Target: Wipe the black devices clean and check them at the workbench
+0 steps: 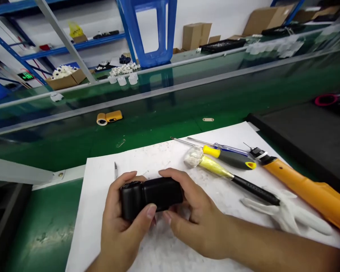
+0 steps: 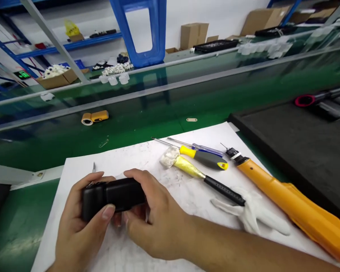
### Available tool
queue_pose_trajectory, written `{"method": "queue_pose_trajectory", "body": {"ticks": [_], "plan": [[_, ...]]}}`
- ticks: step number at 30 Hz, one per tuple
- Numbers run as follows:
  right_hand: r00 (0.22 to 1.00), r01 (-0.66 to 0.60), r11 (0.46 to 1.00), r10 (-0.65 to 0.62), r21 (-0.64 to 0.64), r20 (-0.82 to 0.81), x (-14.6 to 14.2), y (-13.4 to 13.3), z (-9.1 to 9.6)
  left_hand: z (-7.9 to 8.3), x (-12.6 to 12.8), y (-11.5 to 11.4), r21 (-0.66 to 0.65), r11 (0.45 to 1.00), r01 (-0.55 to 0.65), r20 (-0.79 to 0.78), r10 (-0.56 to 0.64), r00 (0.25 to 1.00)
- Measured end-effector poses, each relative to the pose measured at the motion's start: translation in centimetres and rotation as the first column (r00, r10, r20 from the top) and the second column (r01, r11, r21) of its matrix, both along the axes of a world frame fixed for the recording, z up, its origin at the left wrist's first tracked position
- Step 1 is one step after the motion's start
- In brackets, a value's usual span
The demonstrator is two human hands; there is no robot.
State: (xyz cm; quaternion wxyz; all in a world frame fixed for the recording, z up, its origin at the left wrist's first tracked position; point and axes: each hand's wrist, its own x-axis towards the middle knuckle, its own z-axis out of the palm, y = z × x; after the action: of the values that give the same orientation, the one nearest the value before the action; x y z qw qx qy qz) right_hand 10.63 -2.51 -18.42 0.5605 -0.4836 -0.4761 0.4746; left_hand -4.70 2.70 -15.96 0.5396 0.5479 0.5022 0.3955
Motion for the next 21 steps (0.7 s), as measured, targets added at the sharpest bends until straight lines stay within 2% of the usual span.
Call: {"method": "queue_pose_trajectory", "body": {"ticks": [3, 7, 9, 11, 13, 15, 18, 20, 21], "plan": [[0.999, -0.010, 1.000, 0.010, -0.004, -0.043, 0.2, 0.1, -0.2, 0.1, 0.1, 0.0, 0.037, 0.999, 0.029, 0.028, -0.030, 0.999], [0.966, -0.101, 0.995, 0.094, -0.015, -0.240, 0.4, 0.4, -0.6, -0.1, -0.3, 0.2, 0.196, 0.978, 0.074, -0.093, -0.056, 0.994], [0.962, -0.087, 0.996, 0.086, 0.005, -0.259, 0.6, 0.5, -0.6, -0.2, -0.4, 0.2, 0.224, 0.971, 0.088, -0.128, -0.060, 0.990], [0.976, -0.041, 0.999, 0.037, -0.015, -0.213, 0.7, 0.6, -0.5, -0.2, -0.5, 0.2, 0.177, 0.981, 0.079, -0.124, -0.057, 0.991], [0.995, -0.010, 0.999, 0.007, -0.030, -0.099, 1.0, 0.7, -0.3, -0.1, -0.4, 0.3, 0.075, 0.996, 0.057, -0.088, -0.051, 0.995], [0.998, -0.045, 0.999, 0.044, 0.028, 0.041, 1.2, 0.6, 0.1, -0.2, -0.3, 0.6, 0.000, 1.000, 0.021, -0.059, -0.021, 0.998], [0.972, -0.170, 0.983, 0.156, 0.069, 0.175, 1.3, 0.5, 0.6, -0.5, -0.3, 0.9, -0.018, 1.000, 0.013, -0.062, -0.015, 0.998], [0.964, -0.191, 0.981, 0.184, 0.019, 0.190, 1.1, 0.5, 0.5, -0.9, -0.3, 1.0, -0.008, 0.998, 0.059, -0.032, -0.059, 0.998], [0.973, -0.197, 0.980, 0.197, -0.011, 0.122, 1.0, 0.6, 0.4, -1.1, -0.4, 0.9, -0.018, 0.996, 0.092, 0.016, -0.092, 0.996]]}}
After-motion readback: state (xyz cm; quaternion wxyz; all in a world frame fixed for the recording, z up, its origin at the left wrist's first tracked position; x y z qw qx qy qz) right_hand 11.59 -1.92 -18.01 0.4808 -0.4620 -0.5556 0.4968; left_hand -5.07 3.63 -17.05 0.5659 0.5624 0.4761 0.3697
